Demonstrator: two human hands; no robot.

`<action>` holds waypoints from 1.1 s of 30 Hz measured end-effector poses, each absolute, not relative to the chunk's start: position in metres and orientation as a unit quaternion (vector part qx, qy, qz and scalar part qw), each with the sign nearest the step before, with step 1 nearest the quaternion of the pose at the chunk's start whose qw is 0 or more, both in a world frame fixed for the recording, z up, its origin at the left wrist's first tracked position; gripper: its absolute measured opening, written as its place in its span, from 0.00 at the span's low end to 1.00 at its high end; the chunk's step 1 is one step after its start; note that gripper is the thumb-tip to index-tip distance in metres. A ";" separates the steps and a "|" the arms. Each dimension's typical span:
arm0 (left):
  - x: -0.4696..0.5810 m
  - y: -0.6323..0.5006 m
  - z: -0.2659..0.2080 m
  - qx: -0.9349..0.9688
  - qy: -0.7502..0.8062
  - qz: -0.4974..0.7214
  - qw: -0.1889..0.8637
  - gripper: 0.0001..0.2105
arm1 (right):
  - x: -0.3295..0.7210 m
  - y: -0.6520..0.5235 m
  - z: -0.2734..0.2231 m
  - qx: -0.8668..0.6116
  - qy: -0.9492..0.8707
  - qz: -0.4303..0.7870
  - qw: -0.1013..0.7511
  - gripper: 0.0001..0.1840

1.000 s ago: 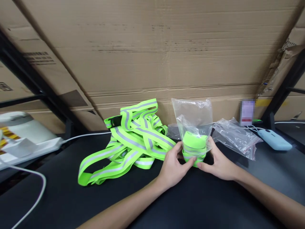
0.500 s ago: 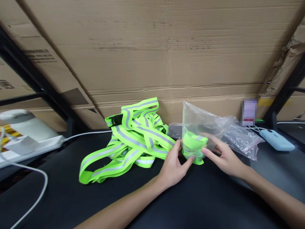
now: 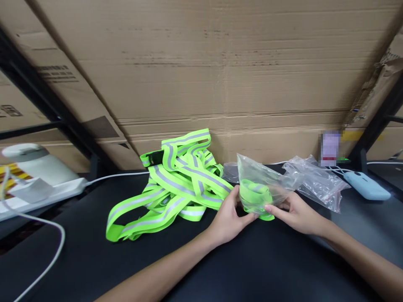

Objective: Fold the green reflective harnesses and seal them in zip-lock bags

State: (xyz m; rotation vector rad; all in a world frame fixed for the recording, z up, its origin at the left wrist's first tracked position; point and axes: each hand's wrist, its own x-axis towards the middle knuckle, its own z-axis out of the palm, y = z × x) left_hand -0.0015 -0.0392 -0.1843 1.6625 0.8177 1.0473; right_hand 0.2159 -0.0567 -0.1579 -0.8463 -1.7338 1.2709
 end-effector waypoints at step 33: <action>-0.010 -0.041 -0.180 0.840 0.408 0.276 0.228 0.22 | 0.239 -0.049 -0.157 -0.371 -0.815 0.339 0.290 0.23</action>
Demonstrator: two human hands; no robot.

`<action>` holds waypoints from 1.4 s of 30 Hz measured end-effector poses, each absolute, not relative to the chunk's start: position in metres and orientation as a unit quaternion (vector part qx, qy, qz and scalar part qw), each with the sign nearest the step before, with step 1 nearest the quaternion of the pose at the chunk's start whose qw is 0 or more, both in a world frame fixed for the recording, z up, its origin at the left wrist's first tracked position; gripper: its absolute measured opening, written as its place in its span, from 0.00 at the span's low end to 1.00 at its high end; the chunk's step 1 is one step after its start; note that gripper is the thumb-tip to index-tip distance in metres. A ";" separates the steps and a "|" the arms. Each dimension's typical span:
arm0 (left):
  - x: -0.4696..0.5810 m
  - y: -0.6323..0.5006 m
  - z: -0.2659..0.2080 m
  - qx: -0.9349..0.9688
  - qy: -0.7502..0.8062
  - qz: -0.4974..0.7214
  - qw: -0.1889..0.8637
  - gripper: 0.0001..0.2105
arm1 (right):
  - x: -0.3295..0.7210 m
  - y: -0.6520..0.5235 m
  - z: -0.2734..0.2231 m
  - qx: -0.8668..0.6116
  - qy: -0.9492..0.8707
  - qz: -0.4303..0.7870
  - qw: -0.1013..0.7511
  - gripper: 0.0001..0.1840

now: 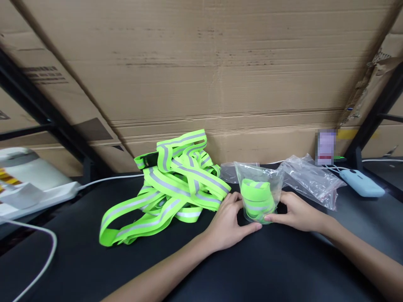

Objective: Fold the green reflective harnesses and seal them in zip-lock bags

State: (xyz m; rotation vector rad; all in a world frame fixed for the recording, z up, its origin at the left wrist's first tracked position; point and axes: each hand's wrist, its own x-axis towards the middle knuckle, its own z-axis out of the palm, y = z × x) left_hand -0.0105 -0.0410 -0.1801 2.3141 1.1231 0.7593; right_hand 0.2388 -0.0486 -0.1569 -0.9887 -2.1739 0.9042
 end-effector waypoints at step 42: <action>-0.005 -0.046 -0.186 0.777 0.372 0.393 0.320 0.21 | 0.220 -0.060 -0.175 -0.509 -0.729 0.233 0.393 0.10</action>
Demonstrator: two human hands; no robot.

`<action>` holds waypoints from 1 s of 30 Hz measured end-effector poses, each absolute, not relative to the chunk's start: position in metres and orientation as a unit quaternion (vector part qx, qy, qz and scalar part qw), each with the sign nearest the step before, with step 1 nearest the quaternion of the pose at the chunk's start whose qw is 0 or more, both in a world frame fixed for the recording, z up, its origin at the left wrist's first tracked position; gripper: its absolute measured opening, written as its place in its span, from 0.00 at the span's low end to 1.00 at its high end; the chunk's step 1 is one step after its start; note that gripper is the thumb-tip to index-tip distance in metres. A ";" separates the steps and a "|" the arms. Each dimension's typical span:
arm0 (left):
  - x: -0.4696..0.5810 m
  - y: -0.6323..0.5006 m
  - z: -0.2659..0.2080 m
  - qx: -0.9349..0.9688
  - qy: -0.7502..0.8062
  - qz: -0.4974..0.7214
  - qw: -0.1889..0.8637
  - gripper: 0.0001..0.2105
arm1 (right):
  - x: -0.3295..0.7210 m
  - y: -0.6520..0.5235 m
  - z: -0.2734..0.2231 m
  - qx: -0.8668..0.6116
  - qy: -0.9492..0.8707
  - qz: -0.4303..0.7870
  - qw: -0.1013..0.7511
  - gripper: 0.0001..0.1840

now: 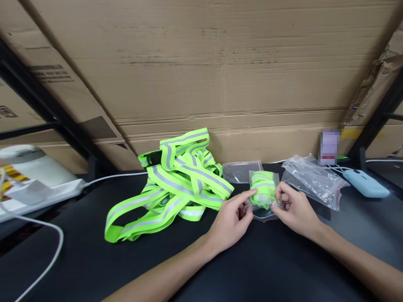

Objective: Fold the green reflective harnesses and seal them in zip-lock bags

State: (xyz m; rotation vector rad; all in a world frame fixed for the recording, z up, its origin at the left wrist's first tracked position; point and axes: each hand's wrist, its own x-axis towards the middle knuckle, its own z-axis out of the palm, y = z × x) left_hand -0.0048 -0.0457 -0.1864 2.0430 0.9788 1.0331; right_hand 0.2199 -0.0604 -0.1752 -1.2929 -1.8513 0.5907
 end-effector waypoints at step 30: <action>-0.017 -0.030 -0.172 0.799 0.251 0.510 0.198 0.13 | 0.240 -0.053 -0.159 -0.365 -0.784 0.046 0.500 0.12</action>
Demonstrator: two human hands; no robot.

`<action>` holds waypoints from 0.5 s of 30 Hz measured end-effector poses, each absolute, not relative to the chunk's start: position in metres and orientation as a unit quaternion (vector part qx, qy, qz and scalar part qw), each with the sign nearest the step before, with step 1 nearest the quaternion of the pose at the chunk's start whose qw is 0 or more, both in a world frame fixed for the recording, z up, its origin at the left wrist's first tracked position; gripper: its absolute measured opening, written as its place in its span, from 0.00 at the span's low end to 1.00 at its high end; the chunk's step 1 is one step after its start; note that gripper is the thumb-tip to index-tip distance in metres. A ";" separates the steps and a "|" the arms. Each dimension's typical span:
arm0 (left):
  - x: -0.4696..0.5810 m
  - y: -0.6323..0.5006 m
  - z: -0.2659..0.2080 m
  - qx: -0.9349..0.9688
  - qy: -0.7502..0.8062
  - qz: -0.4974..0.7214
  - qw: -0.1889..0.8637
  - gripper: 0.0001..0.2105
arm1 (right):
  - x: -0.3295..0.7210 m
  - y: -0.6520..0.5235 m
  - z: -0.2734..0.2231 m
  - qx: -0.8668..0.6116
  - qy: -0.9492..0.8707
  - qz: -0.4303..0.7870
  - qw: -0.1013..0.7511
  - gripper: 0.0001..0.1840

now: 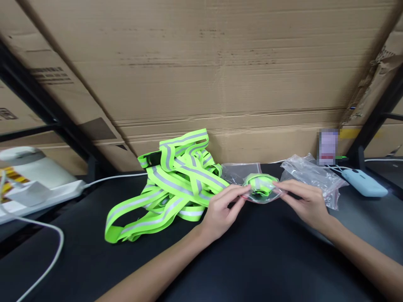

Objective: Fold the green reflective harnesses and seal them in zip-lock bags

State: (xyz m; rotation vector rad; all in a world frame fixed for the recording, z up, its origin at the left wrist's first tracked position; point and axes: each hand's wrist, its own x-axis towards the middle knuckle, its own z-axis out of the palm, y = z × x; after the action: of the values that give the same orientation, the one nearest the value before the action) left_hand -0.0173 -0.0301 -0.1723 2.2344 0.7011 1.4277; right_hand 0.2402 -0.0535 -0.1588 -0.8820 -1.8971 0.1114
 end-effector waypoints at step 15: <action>-0.028 0.005 0.003 0.829 0.376 0.305 0.281 0.09 | 0.261 -0.020 0.006 -0.413 -0.846 0.161 0.297 0.12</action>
State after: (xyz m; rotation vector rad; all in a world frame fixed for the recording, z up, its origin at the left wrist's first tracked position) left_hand -0.0276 0.0047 0.0027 2.2200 1.0068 0.8180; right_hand 0.2613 -0.0202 0.0065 -1.0982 -2.2490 0.4284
